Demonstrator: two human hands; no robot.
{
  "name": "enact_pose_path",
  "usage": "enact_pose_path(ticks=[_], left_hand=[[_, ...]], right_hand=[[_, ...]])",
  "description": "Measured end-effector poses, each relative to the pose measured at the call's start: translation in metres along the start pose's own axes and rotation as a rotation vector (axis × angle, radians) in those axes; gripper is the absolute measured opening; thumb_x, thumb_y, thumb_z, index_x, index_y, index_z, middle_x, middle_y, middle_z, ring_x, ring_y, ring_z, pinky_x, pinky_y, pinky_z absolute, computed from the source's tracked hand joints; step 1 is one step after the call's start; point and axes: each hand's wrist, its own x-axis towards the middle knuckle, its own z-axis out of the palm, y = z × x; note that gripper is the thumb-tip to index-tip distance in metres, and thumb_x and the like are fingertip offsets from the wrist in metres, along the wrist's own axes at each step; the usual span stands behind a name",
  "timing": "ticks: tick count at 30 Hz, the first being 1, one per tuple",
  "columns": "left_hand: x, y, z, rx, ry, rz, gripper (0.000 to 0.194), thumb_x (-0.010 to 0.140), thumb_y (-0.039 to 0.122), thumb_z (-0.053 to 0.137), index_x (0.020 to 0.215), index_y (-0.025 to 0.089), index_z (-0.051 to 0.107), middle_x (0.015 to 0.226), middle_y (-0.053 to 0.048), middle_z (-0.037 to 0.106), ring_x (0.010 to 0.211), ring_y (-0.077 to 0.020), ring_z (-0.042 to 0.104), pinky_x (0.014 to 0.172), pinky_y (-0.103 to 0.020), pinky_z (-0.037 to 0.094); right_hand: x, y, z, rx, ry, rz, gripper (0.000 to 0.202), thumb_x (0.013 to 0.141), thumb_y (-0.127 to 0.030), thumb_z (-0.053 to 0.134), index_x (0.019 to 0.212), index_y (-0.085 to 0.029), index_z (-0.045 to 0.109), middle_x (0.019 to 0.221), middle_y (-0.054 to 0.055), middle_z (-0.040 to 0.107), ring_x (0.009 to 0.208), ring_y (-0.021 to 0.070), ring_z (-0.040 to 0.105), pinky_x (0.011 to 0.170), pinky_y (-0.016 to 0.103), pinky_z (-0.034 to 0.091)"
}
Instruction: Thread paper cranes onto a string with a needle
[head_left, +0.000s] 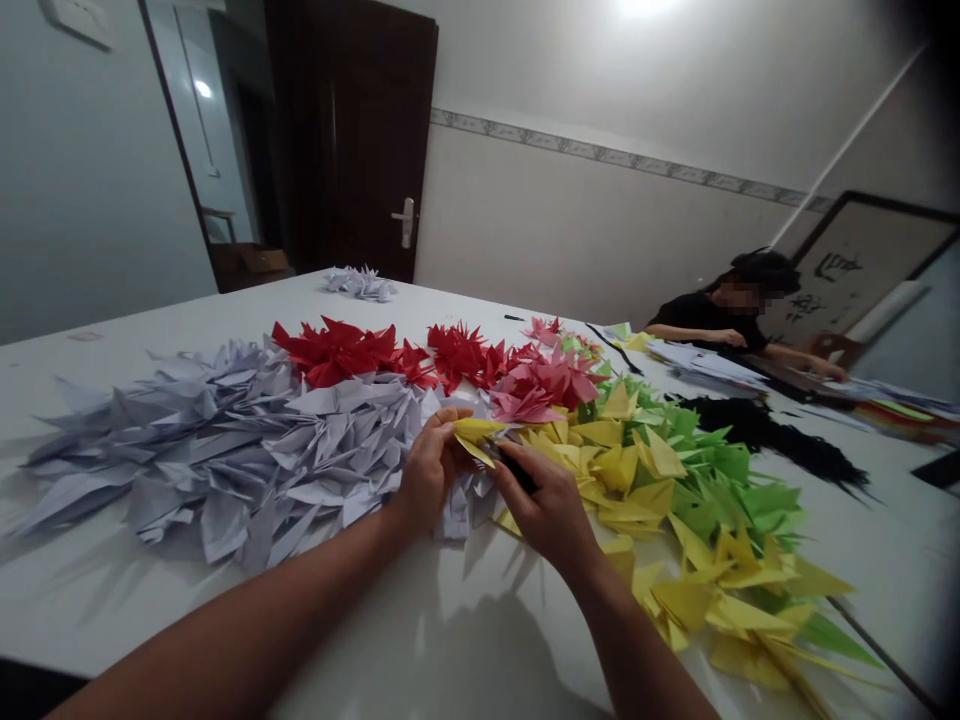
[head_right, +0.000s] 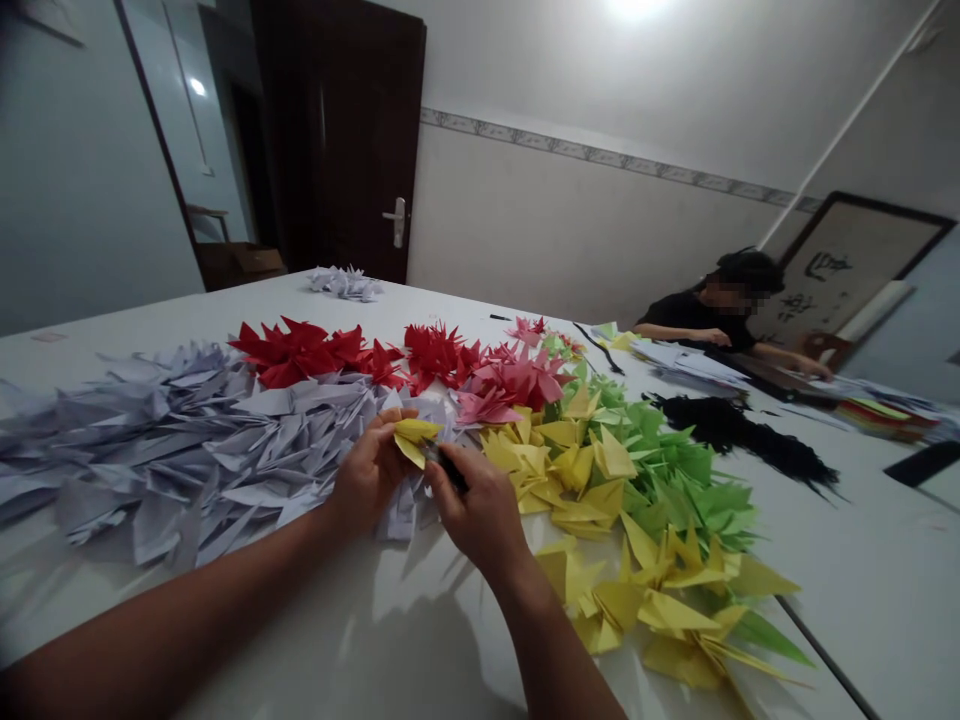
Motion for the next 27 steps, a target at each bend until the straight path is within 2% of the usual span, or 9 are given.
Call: enact_pose_path(ticks=[9, 20, 23, 27], left_hand=[[-0.001, -0.002, -0.002, 0.061, -0.061, -0.004, 0.022, 0.078, 0.032, 0.049, 0.095, 0.019, 0.055, 0.085, -0.002, 0.063, 0.07, -0.0145, 0.06, 0.061, -0.027, 0.051], [0.001, -0.002, 0.0, 0.034, -0.043, 0.014, 0.02, 0.076, 0.032, 0.054, 0.092, 0.019, 0.055, 0.076, 0.0, 0.062, 0.064, -0.013, 0.06, 0.057, -0.025, 0.051], [0.002, 0.0, 0.0, 0.04, 0.021, 0.074, 0.023, 0.073, 0.035, 0.06, 0.087, 0.018, 0.055, 0.075, 0.002, 0.062, 0.063, -0.011, 0.059, 0.057, -0.022, 0.05], [0.006, 0.001, -0.001, 0.194, 0.12, 0.225, 0.03, 0.07, 0.041, 0.068, 0.082, 0.016, 0.056, 0.072, 0.002, 0.061, 0.06, -0.0084, 0.057, 0.055, -0.018, 0.046]], right_hand=[[-0.001, 0.003, 0.001, -0.058, -0.044, 0.029, 0.019, 0.086, -0.026, 0.051, 0.095, -0.021, 0.068, 0.087, 0.006, 0.071, 0.077, 0.018, 0.066, 0.07, 0.027, 0.05], [0.0, 0.001, 0.002, -0.022, -0.026, 0.035, 0.02, 0.086, -0.025, 0.052, 0.097, -0.019, 0.068, 0.09, 0.007, 0.072, 0.081, 0.0184, 0.067, 0.074, 0.028, 0.051], [0.002, -0.001, -0.002, -0.016, 0.061, 0.014, 0.021, 0.085, -0.027, 0.055, 0.099, -0.017, 0.066, 0.092, 0.008, 0.072, 0.083, 0.0192, 0.067, 0.074, 0.029, 0.052], [0.004, 0.001, -0.011, 0.0, 0.27, 0.012, 0.021, 0.085, -0.03, 0.057, 0.098, -0.016, 0.065, 0.089, 0.008, 0.072, 0.08, 0.0185, 0.067, 0.071, 0.029, 0.054]])
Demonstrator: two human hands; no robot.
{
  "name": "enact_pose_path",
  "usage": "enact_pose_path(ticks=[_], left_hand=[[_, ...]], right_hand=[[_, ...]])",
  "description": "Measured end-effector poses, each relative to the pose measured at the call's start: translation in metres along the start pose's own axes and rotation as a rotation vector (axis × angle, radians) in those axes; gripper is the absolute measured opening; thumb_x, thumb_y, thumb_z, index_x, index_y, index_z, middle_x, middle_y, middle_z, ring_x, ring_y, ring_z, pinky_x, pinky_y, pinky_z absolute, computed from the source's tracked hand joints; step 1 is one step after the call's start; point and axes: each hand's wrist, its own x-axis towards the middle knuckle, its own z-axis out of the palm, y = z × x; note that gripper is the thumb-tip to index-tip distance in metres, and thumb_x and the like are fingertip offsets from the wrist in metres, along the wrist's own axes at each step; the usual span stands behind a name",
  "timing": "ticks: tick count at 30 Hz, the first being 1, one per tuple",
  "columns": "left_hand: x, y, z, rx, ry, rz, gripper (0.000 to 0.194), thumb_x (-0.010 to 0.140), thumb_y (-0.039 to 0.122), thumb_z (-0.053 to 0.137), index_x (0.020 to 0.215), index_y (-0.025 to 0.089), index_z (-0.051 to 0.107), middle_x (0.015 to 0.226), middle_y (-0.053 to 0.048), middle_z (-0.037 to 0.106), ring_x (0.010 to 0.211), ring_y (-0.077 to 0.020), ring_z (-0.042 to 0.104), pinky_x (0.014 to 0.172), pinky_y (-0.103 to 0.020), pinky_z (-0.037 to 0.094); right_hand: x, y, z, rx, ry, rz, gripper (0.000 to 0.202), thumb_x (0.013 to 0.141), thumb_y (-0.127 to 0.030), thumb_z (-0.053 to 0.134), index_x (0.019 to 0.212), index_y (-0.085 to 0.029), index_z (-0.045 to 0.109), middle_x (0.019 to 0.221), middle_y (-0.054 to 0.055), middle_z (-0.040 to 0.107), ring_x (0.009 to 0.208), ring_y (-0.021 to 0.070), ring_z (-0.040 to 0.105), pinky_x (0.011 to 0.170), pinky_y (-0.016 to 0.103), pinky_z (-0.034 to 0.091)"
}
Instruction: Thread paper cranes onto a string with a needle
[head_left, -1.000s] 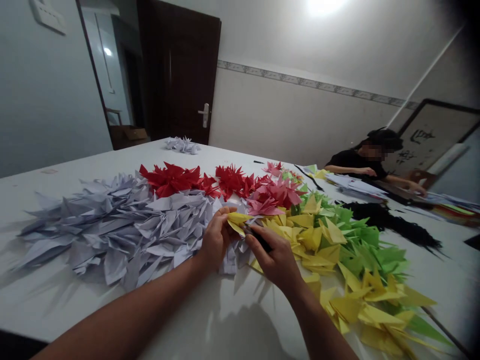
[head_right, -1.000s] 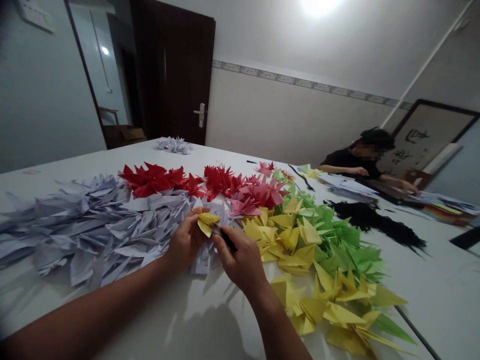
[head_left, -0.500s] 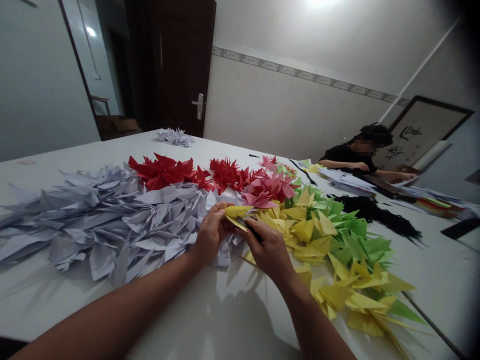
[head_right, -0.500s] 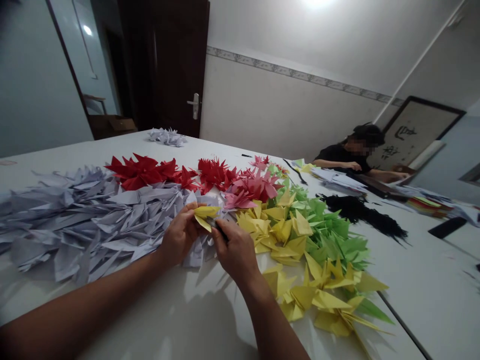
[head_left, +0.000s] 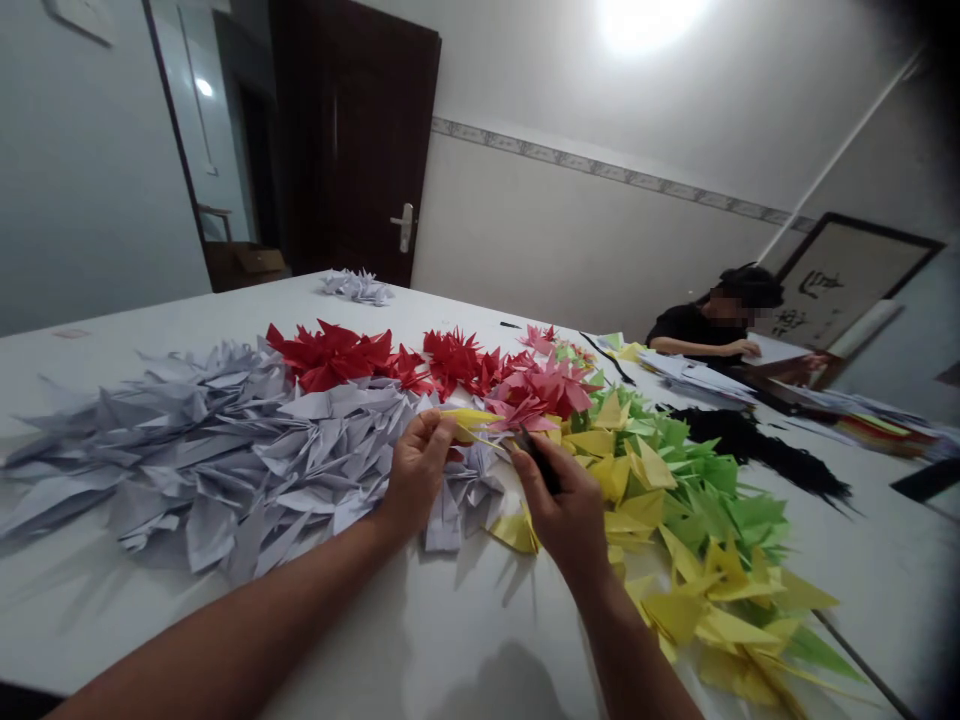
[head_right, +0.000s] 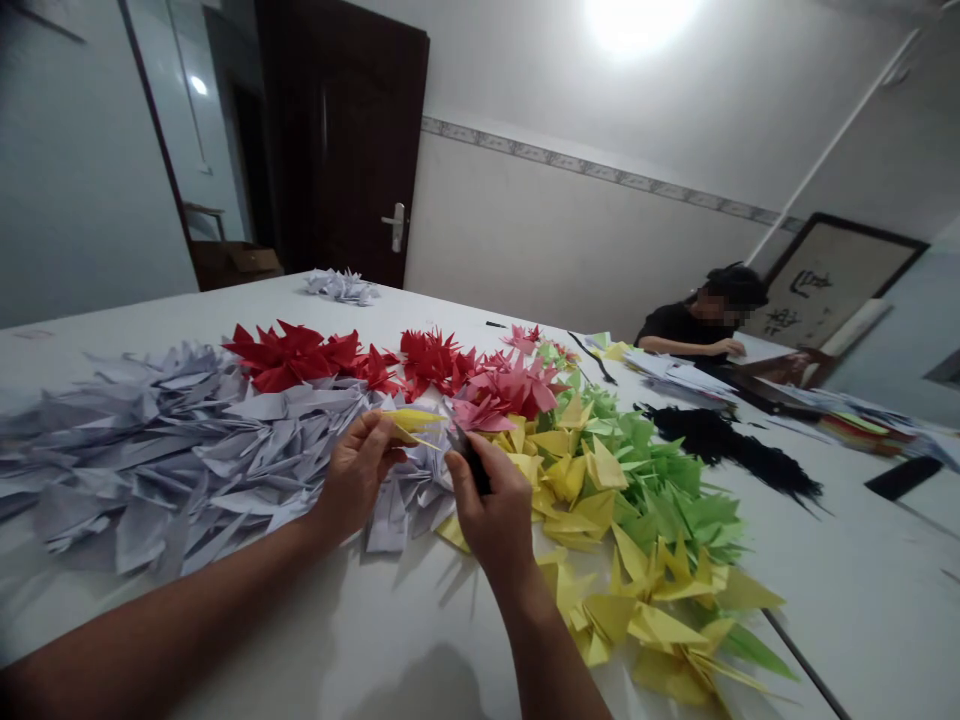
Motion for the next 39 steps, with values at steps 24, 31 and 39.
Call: enact_pose_path(ticks=[24, 31, 39], left_hand=[[-0.009, -0.002, -0.008, 0.645, -0.31, 0.766, 0.01, 0.08, 0.013, 0.06, 0.09, 0.017, 0.06, 0.089, -0.003, 0.06, 0.078, -0.0099, 0.059, 0.063, -0.019, 0.05], [-0.016, -0.004, -0.007, 0.633, -0.386, 0.687, 0.01, 0.082, 0.016, 0.059, 0.091, 0.017, 0.059, 0.086, -0.002, 0.058, 0.073, -0.0086, 0.057, 0.063, -0.019, 0.049], [-0.022, -0.009, -0.006, 0.635, -0.381, 0.55, 0.034, 0.082, 0.015, 0.055, 0.115, 0.02, 0.048, 0.105, -0.006, 0.055, 0.066, -0.006, 0.055, 0.056, -0.019, 0.047]], right_hand=[[0.0, 0.004, -0.001, 0.09, -0.027, -0.016, 0.029, 0.077, -0.026, 0.067, 0.105, -0.017, 0.064, 0.094, 0.007, 0.072, 0.079, 0.0166, 0.068, 0.072, 0.027, 0.055], [0.005, 0.007, -0.006, 0.045, -0.055, -0.043, 0.008, 0.077, -0.025, 0.064, 0.078, -0.017, 0.066, 0.069, 0.0, 0.068, 0.058, 0.0114, 0.06, 0.058, 0.022, 0.049], [0.014, 0.011, -0.031, -0.016, 0.054, 0.114, 0.017, 0.075, -0.033, 0.063, 0.076, -0.016, 0.066, 0.064, 0.0, 0.064, 0.055, 0.0112, 0.055, 0.054, 0.022, 0.045]])
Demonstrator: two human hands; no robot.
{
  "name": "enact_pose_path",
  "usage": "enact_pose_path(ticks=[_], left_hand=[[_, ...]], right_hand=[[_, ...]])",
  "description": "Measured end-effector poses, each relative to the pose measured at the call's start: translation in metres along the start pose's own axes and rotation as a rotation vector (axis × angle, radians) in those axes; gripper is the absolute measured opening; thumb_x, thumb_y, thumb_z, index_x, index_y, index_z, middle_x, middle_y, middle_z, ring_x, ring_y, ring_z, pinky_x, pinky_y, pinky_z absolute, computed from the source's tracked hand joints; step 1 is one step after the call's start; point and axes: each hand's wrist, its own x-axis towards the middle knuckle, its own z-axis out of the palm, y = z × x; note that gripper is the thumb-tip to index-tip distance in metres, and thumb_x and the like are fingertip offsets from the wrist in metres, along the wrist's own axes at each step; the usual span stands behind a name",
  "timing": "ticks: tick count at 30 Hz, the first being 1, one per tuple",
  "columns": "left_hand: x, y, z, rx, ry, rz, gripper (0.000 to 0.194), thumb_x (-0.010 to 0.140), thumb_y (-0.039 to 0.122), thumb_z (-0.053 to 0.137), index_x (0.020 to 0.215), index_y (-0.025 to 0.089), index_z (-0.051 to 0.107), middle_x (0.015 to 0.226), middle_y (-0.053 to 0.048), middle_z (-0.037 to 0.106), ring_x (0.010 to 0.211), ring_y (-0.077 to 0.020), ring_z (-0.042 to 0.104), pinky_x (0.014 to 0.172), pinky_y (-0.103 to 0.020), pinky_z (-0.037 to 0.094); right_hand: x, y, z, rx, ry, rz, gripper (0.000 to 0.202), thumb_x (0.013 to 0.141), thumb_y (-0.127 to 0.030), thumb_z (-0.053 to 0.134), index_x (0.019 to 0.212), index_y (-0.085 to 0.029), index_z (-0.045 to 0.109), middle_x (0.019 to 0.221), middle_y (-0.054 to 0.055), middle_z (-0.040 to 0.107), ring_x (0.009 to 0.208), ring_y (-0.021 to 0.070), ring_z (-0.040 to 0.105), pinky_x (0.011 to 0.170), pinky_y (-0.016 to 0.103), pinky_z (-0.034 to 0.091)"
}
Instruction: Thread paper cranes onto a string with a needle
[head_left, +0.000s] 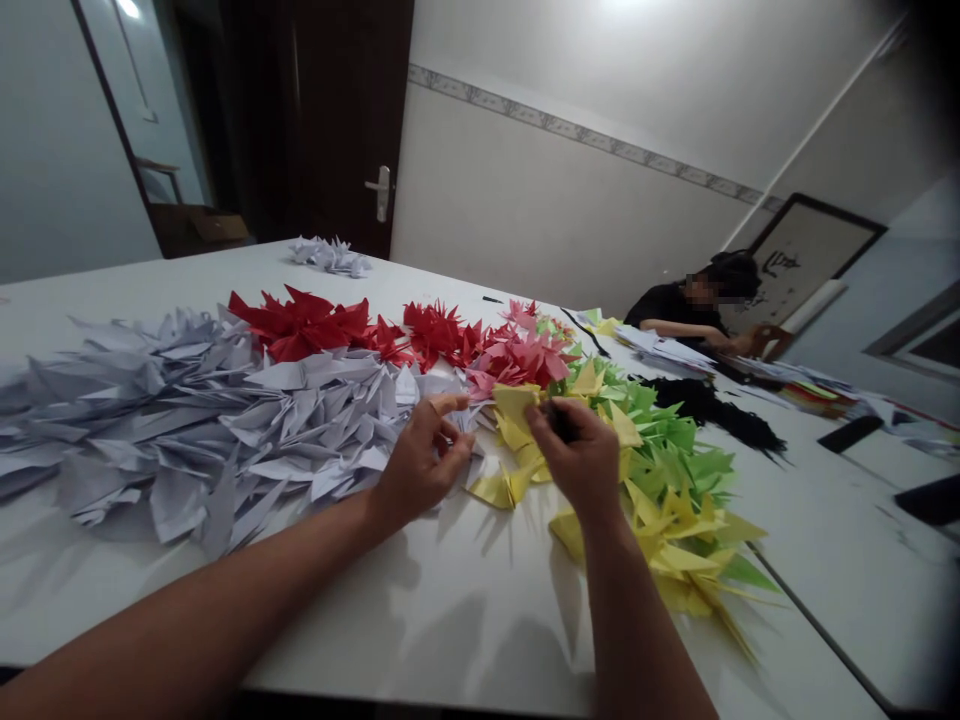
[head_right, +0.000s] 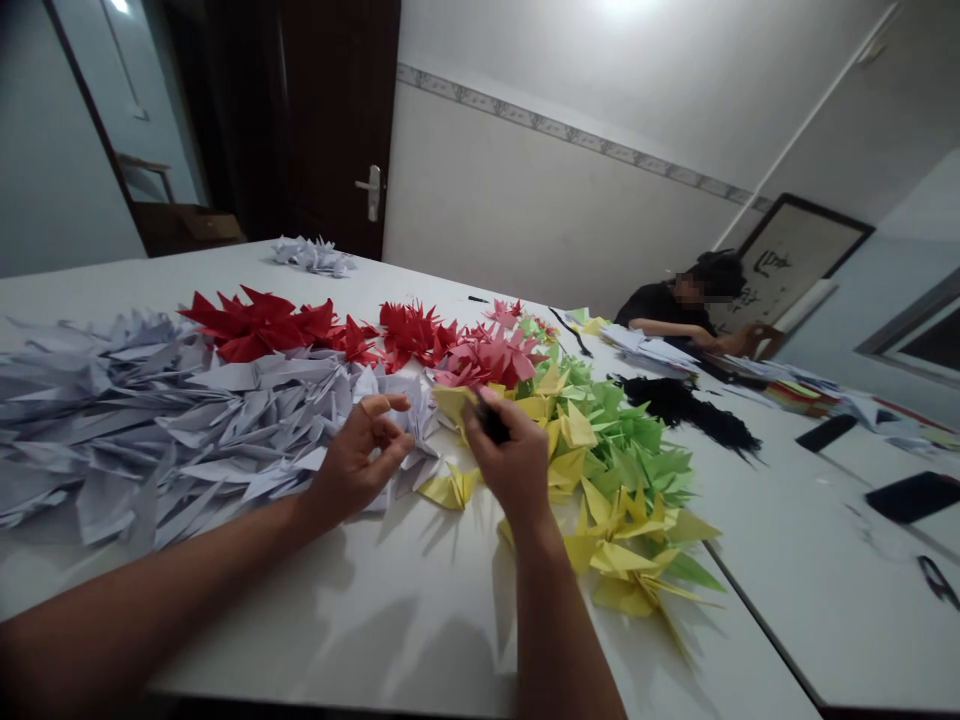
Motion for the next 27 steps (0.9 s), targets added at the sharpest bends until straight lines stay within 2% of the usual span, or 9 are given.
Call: enact_pose_path(ticks=[3, 7, 10, 13, 16, 19, 23, 25, 27], left_hand=[[-0.001, 0.006, -0.001, 0.05, -0.059, 0.135, 0.021, 0.081, 0.01, 0.052, 0.1, 0.018, 0.056, 0.101, -0.006, 0.056, 0.064, -0.0056, 0.053, 0.052, -0.017, 0.045], [-0.003, 0.012, -0.001, 0.052, -0.109, 0.206, 0.016, 0.082, 0.008, 0.051, 0.09, 0.017, 0.06, 0.093, -0.006, 0.059, 0.069, -0.0084, 0.055, 0.054, -0.018, 0.045], [-0.003, 0.012, 0.0, 0.046, -0.091, 0.218, 0.016, 0.081, 0.007, 0.052, 0.089, 0.017, 0.061, 0.093, -0.007, 0.06, 0.073, -0.01, 0.056, 0.056, -0.019, 0.047], [-0.002, 0.01, -0.001, 0.035, -0.057, 0.223, 0.014, 0.081, 0.008, 0.052, 0.087, 0.017, 0.061, 0.091, -0.007, 0.06, 0.077, -0.0114, 0.057, 0.057, -0.02, 0.046], [0.0, 0.009, -0.003, 0.045, -0.028, 0.207, 0.013, 0.082, 0.009, 0.052, 0.085, 0.017, 0.061, 0.089, -0.006, 0.059, 0.08, -0.0126, 0.058, 0.062, -0.022, 0.048], [0.001, 0.009, -0.004, 0.056, -0.017, 0.184, 0.013, 0.082, 0.01, 0.051, 0.085, 0.017, 0.062, 0.088, -0.006, 0.06, 0.083, -0.0142, 0.059, 0.069, -0.026, 0.05], [0.0, 0.008, -0.004, 0.031, -0.014, 0.176, 0.014, 0.082, 0.01, 0.05, 0.084, 0.017, 0.062, 0.088, -0.007, 0.061, 0.086, -0.0155, 0.06, 0.075, -0.029, 0.051], [-0.001, 0.006, -0.004, 0.013, -0.018, 0.16, 0.014, 0.083, 0.011, 0.049, 0.085, 0.016, 0.062, 0.087, -0.007, 0.061, 0.085, -0.0156, 0.06, 0.074, -0.029, 0.051], [-0.003, 0.004, -0.003, -0.009, -0.012, 0.138, 0.016, 0.083, 0.012, 0.049, 0.093, 0.016, 0.061, 0.093, -0.009, 0.061, 0.087, -0.0165, 0.06, 0.071, -0.028, 0.051]], right_hand=[[-0.003, 0.007, -0.03, -0.127, 0.098, 0.136, 0.024, 0.074, -0.039, 0.063, 0.075, -0.016, 0.066, 0.063, 0.001, 0.063, 0.055, 0.0123, 0.056, 0.054, 0.023, 0.045], [-0.021, 0.026, -0.071, -0.373, 0.054, 0.252, 0.032, 0.07, -0.046, 0.064, 0.075, -0.015, 0.068, 0.061, 0.003, 0.065, 0.054, 0.015, 0.058, 0.052, 0.025, 0.045], [-0.035, 0.032, -0.083, -0.444, 0.053, 0.297, 0.04, 0.067, -0.051, 0.065, 0.081, -0.014, 0.07, 0.066, 0.007, 0.069, 0.058, 0.0195, 0.062, 0.053, 0.028, 0.047], [-0.042, 0.02, -0.07, -0.382, 0.055, 0.252, 0.042, 0.073, -0.052, 0.062, 0.088, -0.014, 0.07, 0.074, 0.009, 0.071, 0.06, 0.0195, 0.064, 0.053, 0.027, 0.048], [-0.046, -0.002, -0.043, -0.329, -0.113, 0.126, 0.038, 0.077, -0.051, 0.06, 0.087, -0.016, 0.07, 0.069, 0.005, 0.07, 0.054, 0.0165, 0.062, 0.05, 0.025, 0.046], [-0.052, -0.013, -0.014, -0.498, -0.267, -0.027, 0.032, 0.075, -0.048, 0.065, 0.087, -0.019, 0.069, 0.07, 0.004, 0.07, 0.058, 0.0176, 0.064, 0.053, 0.026, 0.046], [-0.059, -0.007, 0.004, -0.809, -0.389, -0.12, 0.009, 0.077, -0.028, 0.063, 0.074, -0.021, 0.066, 0.069, 0.002, 0.067, 0.055, 0.0158, 0.061, 0.046, 0.024, 0.035], [-0.056, -0.003, 0.005, -0.834, -0.387, -0.145, 0.009, 0.078, -0.02, 0.059, 0.07, -0.021, 0.064, 0.068, 0.001, 0.065, 0.054, 0.0147, 0.06, 0.045, 0.024, 0.033], [-0.048, -0.005, 0.003, -0.725, -0.304, -0.183, 0.009, 0.079, -0.022, 0.057, 0.074, -0.02, 0.064, 0.07, 0.002, 0.064, 0.058, 0.0154, 0.06, 0.049, 0.024, 0.037]])
